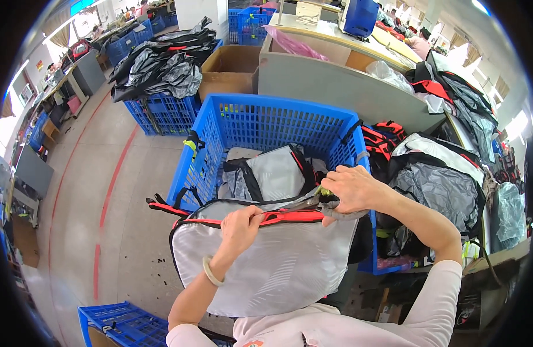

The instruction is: Trimming excess loose threads from manufactured bags using small scissors.

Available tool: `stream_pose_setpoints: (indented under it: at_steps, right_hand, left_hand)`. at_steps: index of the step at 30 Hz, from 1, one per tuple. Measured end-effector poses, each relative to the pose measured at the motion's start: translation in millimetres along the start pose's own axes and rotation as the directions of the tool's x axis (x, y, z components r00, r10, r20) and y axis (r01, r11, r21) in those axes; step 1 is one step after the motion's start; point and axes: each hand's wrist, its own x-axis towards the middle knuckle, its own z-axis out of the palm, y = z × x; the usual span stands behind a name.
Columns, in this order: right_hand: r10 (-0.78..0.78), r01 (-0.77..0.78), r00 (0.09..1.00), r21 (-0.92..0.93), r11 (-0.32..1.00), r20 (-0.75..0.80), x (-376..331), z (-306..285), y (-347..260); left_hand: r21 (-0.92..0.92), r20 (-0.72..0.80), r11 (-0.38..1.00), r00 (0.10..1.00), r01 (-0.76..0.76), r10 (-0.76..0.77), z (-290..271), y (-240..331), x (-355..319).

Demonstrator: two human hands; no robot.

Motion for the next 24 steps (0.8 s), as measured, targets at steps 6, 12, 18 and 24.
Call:
stream_pose_setpoints:
  at_steps: [6, 12, 18, 24]
  right_hand:
    - [0.104, -0.11, 0.99, 0.062, 0.992, 0.1, -11, -7, -2]
    - [0.096, -0.101, 0.995, 0.154, 0.983, 0.041, -6, 26, -6]
    - [0.165, -0.029, 0.942, 0.42, 0.907, -0.292, -18, 51, -13]
    - [0.145, -0.008, 0.951, 0.447, 0.895, -0.274, -54, 51, -50]
  left_hand:
    - [0.022, -0.006, 0.998, 0.999, -0.051, 0.051, 3, 6, 8]
    - [0.078, -0.057, 0.99, 0.991, -0.117, 0.122, 5, -18, 1]
    - [0.135, 0.677, 0.939, 0.721, -0.316, 0.146, -45, -12, 52]
    - [0.178, 0.911, 0.982, 0.389, -0.07, -0.137, -80, -152, 69]
